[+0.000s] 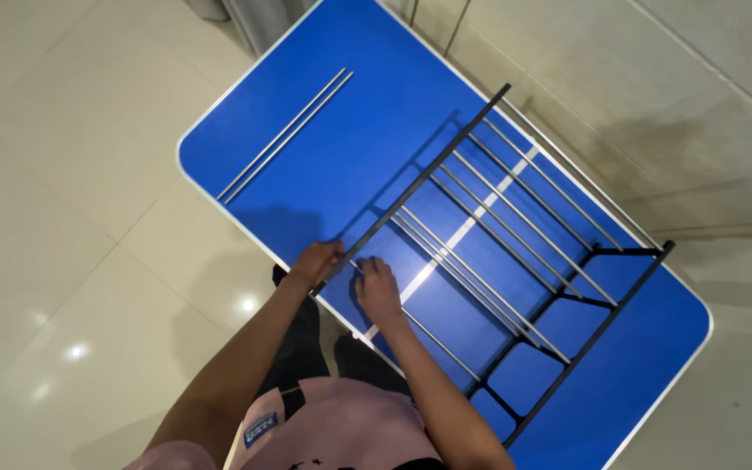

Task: The person assembles a metal dish rack by inserting multiple horizontal rods into the side frames on a blue table. The person repeatedly picks up rods, aligns them, and slides them into place, progressively building the rack structure.

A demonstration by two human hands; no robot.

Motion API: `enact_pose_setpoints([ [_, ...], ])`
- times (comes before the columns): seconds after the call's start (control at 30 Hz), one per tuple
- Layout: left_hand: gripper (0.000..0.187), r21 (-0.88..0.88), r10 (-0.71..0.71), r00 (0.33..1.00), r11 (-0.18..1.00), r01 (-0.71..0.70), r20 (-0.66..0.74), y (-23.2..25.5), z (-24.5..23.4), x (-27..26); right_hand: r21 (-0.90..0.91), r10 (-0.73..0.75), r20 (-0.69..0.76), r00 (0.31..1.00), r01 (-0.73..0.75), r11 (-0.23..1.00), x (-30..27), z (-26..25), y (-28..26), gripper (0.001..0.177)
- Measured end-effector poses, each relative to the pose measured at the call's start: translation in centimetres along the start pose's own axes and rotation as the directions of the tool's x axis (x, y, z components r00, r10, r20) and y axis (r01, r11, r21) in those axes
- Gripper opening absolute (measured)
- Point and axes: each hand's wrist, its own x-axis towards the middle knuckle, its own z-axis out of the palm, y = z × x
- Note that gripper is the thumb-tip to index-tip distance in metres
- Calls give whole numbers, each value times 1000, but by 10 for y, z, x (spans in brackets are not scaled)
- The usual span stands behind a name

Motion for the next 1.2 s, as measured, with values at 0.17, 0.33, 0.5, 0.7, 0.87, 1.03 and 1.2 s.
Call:
enact_pose_setpoints([
  [0.17, 14, -131, -49, 998, 990, 52, 25, 6, -6, -6, 95, 67, 52, 996, -72, 993, 13, 5, -6, 29],
  [0.33, 20, -112, 165, 979, 978, -178, -118, 8, -17, -15, 211, 39, -16, 999, -35, 977, 17, 5, -19, 19],
  [0.5, 18, -125, 41, 999, 991, -42, -9, 17, -23, -17, 249, 42, -75, 996, -22, 968, 14, 4, -28, 17],
  [0.7, 20, -106, 114, 992, 987, -118, -49, 15, -22, -18, 251, 59, -114, 992, -29, 968, 10, 19, -24, 14],
  [0.87, 20, -48, 64, 998, 997, -65, -30, 9, -16, -13, 198, 76, -118, 990, -51, 979, 9, 25, -22, 15],
  [1.03, 18, -39, 15, 1000, 999, -15, -3, 5, -13, -7, 181, 88, -126, 988, -64, 981, 11, 25, -22, 16],
  [1.2, 15, -79, -3, 1000, 997, 2, -13, 0, -11, -6, 128, 94, -130, 987, -77, 989, 11, 29, -22, 16],
])
